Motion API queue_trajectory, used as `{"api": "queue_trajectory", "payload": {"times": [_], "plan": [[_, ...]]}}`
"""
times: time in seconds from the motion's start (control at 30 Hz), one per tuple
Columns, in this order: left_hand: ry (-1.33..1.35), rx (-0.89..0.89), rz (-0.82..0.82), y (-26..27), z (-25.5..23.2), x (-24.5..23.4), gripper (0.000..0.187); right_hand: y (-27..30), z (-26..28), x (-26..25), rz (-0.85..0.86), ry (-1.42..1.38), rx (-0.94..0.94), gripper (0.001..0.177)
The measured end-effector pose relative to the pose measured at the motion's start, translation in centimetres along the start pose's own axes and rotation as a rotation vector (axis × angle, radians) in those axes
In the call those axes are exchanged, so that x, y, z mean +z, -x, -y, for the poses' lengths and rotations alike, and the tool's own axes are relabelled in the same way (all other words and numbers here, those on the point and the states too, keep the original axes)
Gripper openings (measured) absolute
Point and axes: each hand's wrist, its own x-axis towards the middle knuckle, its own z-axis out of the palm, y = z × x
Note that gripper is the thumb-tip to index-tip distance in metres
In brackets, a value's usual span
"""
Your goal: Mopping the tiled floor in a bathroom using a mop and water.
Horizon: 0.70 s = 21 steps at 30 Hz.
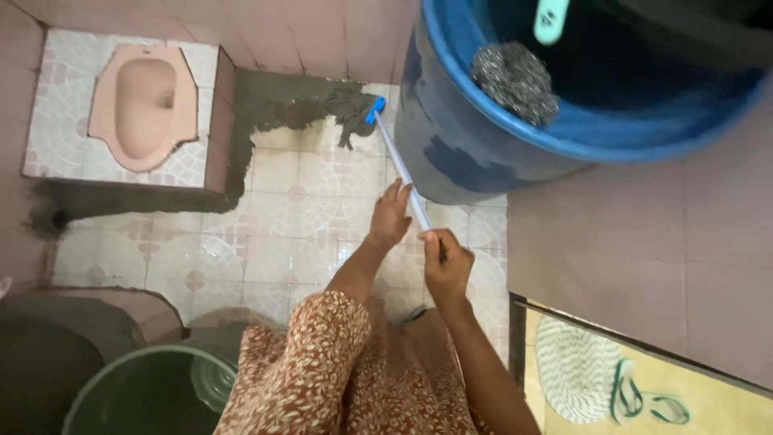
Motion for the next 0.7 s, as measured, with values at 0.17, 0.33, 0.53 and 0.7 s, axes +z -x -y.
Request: {"api": "queue_trajectory", "payload": {"times": [0.17, 0.33, 0.53, 0.7], "plan": [[0.146, 0.093, -0.038, -5.0, 2.6, -0.5, 0.076, -5.1, -0.5, 4.8, 0.028, -0.027, -0.074, 0.013], [0.200, 0.250, -0.090, -8.3, 4.6, -1.2, 0.061, -6.9, 1.8, 5.2, 0.007, -0.110, 0.010, 0.016], [0.371, 0.277, -0.047, -9.5, 3.6, -1.5, 0.028, -6.9, 3.9, 2.6, -0.114, -0.310, 0.104, 0.020], [0.294, 0.160, -0.026, -8.2, 0.5, 0.5, 0.011, -7.2, 4.4, -1.0, -0.245, -0.486, 0.179, 0.026]]}}
